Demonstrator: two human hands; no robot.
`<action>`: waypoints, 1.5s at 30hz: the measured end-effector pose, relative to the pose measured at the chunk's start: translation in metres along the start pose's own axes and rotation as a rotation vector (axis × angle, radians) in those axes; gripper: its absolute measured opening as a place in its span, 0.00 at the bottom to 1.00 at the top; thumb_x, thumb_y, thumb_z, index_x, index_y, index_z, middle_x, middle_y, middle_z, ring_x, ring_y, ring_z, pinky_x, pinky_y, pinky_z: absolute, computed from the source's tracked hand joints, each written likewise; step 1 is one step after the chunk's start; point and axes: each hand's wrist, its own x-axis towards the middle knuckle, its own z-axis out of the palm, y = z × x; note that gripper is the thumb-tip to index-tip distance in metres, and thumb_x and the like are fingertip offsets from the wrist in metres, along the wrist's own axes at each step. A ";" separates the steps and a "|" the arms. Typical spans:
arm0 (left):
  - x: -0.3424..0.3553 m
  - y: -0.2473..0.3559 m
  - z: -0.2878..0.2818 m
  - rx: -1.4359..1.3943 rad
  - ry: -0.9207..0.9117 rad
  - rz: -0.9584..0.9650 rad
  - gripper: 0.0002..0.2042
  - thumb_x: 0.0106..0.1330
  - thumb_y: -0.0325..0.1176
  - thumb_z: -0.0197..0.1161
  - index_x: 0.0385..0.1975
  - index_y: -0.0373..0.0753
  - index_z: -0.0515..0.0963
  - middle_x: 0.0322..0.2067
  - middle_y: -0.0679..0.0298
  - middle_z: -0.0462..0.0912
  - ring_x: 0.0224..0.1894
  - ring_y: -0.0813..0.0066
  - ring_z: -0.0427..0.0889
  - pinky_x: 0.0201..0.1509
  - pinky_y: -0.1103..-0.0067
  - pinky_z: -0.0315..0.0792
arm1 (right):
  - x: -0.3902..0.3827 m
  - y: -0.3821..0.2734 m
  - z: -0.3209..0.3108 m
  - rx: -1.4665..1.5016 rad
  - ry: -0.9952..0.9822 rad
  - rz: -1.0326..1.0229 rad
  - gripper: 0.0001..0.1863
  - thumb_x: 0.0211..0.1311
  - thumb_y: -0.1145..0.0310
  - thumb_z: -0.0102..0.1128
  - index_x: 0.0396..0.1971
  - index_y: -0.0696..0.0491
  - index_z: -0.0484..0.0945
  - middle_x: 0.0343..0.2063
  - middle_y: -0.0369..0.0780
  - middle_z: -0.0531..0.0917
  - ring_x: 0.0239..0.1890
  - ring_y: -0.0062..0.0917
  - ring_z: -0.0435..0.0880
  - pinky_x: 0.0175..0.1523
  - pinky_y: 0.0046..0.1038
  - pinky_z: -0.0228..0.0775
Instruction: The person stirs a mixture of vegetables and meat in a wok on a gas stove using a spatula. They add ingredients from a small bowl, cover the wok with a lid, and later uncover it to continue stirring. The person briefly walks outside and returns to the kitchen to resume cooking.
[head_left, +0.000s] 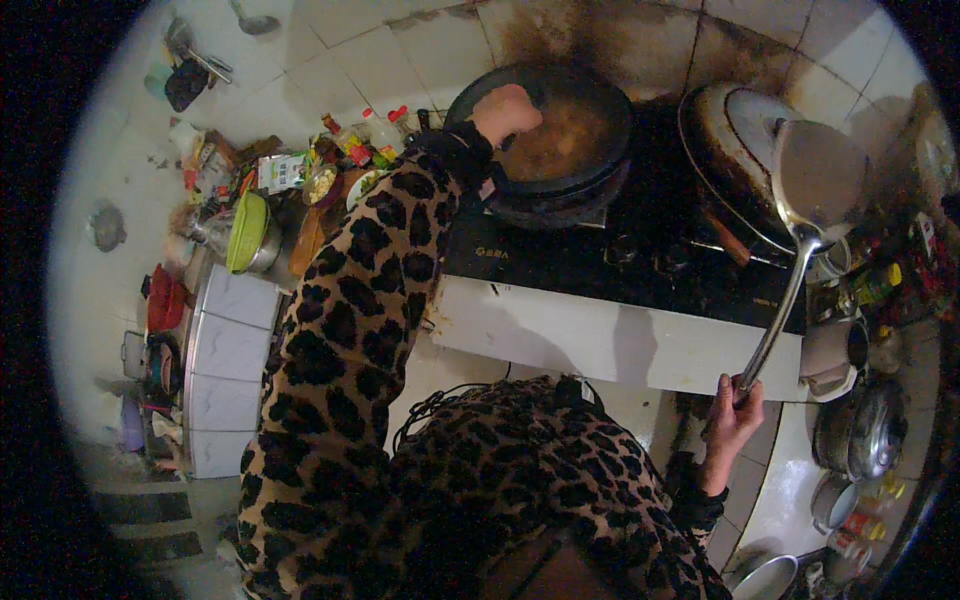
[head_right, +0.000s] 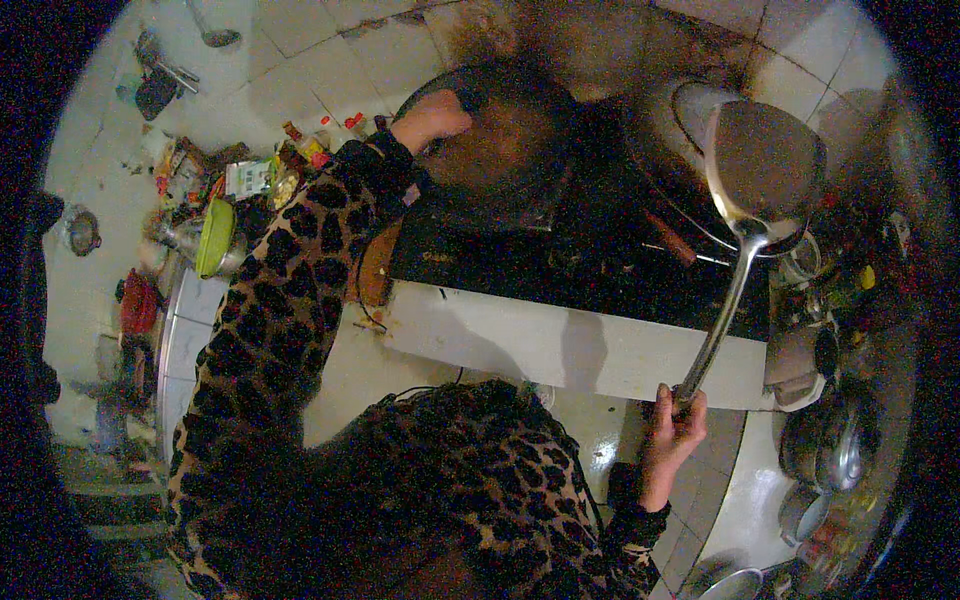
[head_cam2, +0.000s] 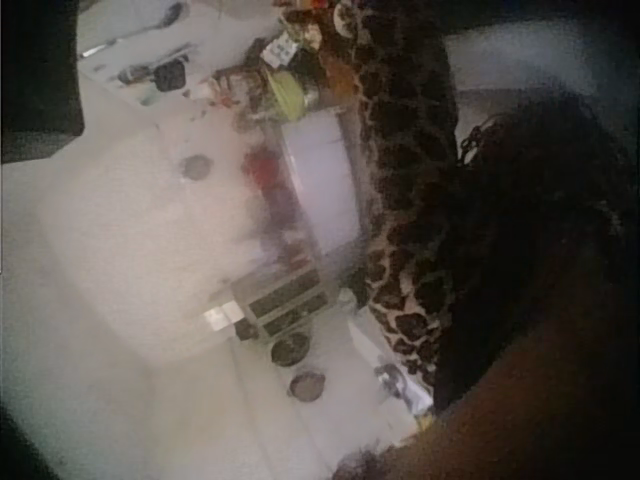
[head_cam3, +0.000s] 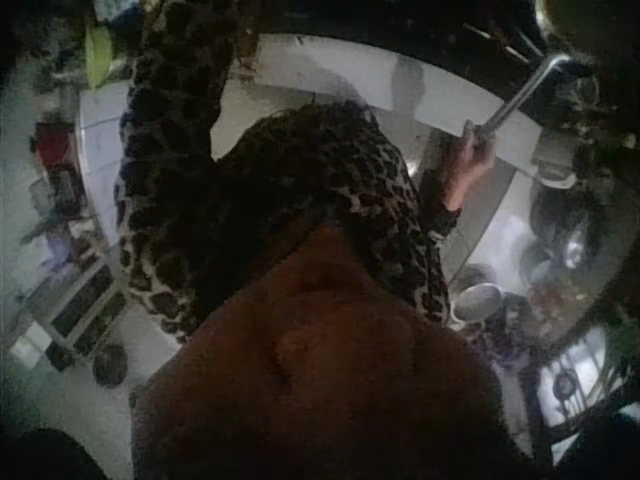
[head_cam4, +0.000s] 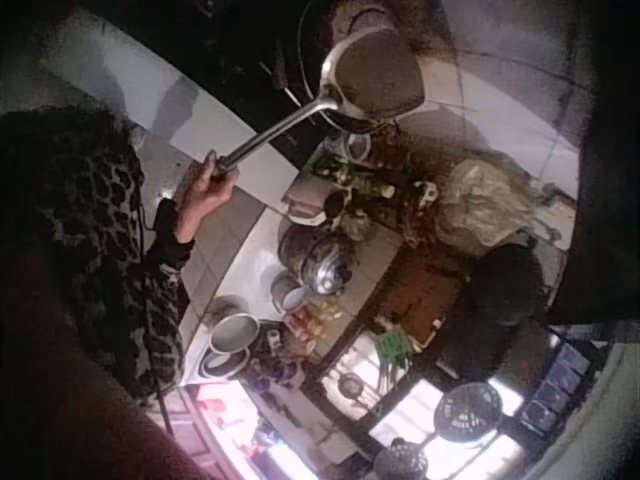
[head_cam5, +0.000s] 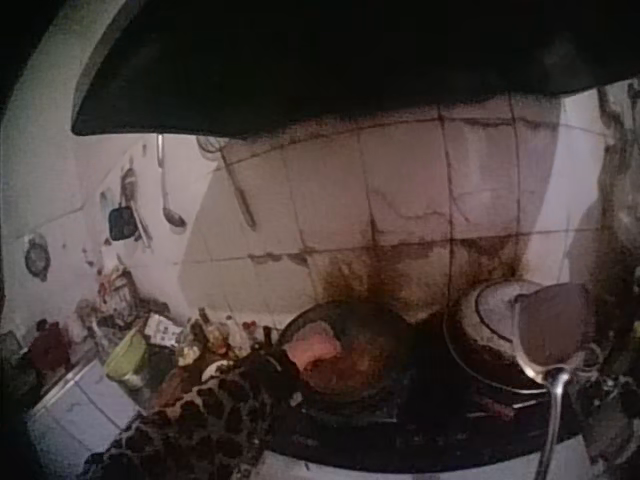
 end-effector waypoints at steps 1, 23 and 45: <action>0.001 -0.002 0.004 0.001 0.054 0.033 0.14 0.45 0.37 0.55 0.15 0.30 0.75 0.22 0.50 0.77 0.25 0.54 0.76 0.31 0.67 0.70 | 0.003 0.001 -0.003 0.038 -0.005 -0.096 0.09 0.53 0.74 0.58 0.21 0.56 0.67 0.15 0.29 0.64 0.20 0.12 0.58 0.24 0.16 0.52; -0.245 -0.089 -0.200 -0.723 0.399 0.292 0.16 0.59 0.29 0.48 0.48 0.39 0.65 0.42 0.65 0.69 0.43 0.78 0.71 0.44 0.85 0.66 | 0.167 -0.190 0.065 -0.397 -0.523 -0.257 0.15 0.53 0.69 0.55 0.41 0.59 0.71 0.14 0.36 0.73 0.12 0.18 0.67 0.17 0.24 0.59; -0.521 -0.266 -0.088 -1.345 0.740 -0.870 0.19 0.45 0.25 0.56 0.41 0.32 0.67 0.18 0.68 0.66 0.15 0.82 0.63 0.17 0.87 0.57 | 0.280 -0.210 0.225 -1.073 -1.009 -0.471 0.12 0.53 0.60 0.56 0.30 0.54 0.74 0.19 0.39 0.73 0.20 0.25 0.73 0.25 0.25 0.65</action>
